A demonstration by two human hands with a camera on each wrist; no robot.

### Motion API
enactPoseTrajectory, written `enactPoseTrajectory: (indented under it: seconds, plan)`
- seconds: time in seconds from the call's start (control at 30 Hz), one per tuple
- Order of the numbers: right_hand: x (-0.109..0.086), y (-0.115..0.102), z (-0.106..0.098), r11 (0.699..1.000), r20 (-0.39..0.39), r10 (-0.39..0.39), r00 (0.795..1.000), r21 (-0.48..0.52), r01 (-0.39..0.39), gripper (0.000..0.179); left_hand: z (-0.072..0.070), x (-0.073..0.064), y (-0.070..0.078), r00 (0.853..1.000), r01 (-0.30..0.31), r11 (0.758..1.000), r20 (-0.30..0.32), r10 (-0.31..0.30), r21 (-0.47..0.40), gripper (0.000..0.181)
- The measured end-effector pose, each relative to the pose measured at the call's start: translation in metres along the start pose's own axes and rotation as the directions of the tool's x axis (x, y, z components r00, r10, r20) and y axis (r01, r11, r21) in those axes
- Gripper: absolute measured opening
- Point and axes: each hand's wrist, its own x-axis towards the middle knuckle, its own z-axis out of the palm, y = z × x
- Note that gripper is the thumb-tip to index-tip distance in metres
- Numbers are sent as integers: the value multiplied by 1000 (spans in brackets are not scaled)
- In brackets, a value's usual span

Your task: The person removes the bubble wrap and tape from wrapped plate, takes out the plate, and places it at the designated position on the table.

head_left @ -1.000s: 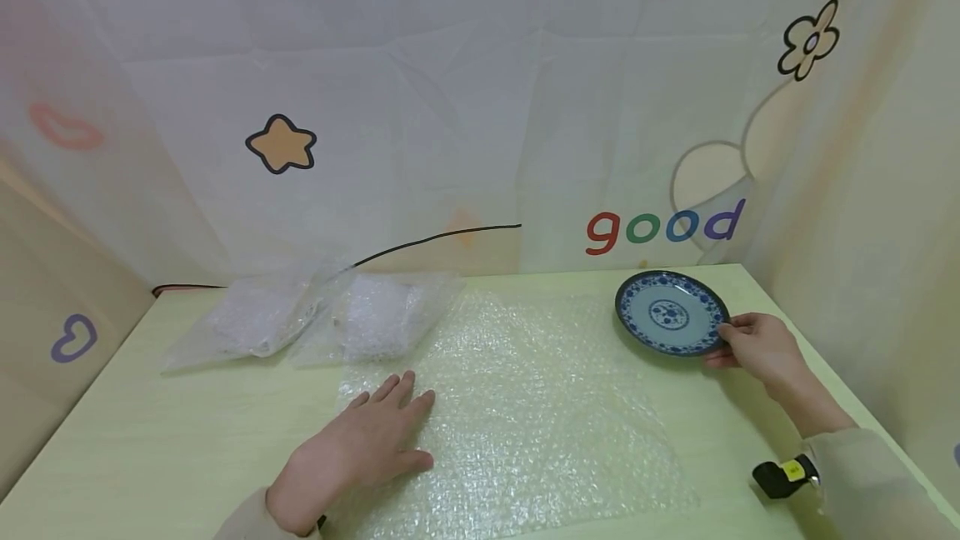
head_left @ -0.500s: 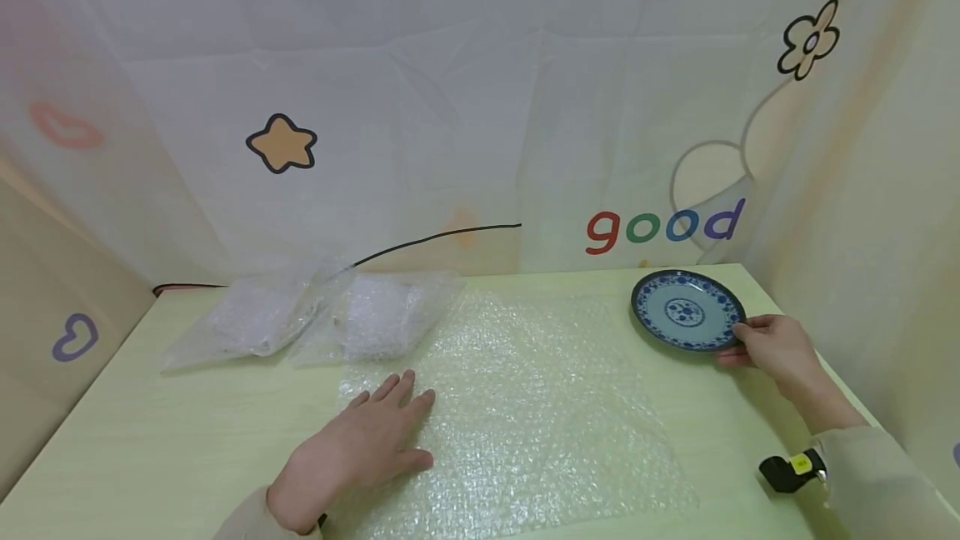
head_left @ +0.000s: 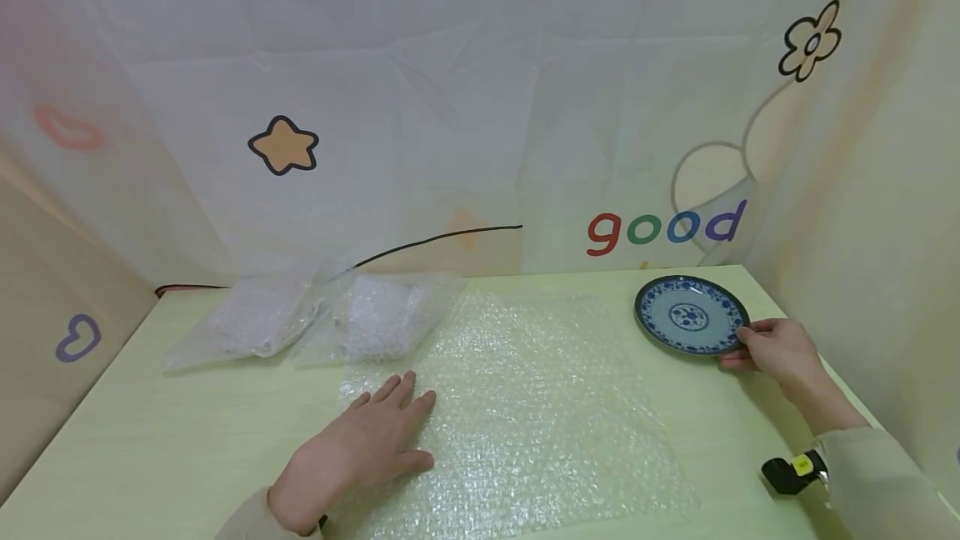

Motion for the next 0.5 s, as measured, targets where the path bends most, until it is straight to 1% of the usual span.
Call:
enactPoseTrajectory:
  seconds: [0.27, 0.5]
  plan:
    - [1, 1, 2, 1000, -31, 11, 999, -7, -11, 55, 0, 0, 0, 1000, 2, 1000, 4, -2, 4, 76]
    - [2, 3, 3, 998, -76, 2, 997, -63, -7, 55, 1, -1, 0, 1000, -2, 1000, -6, 2, -3, 76]
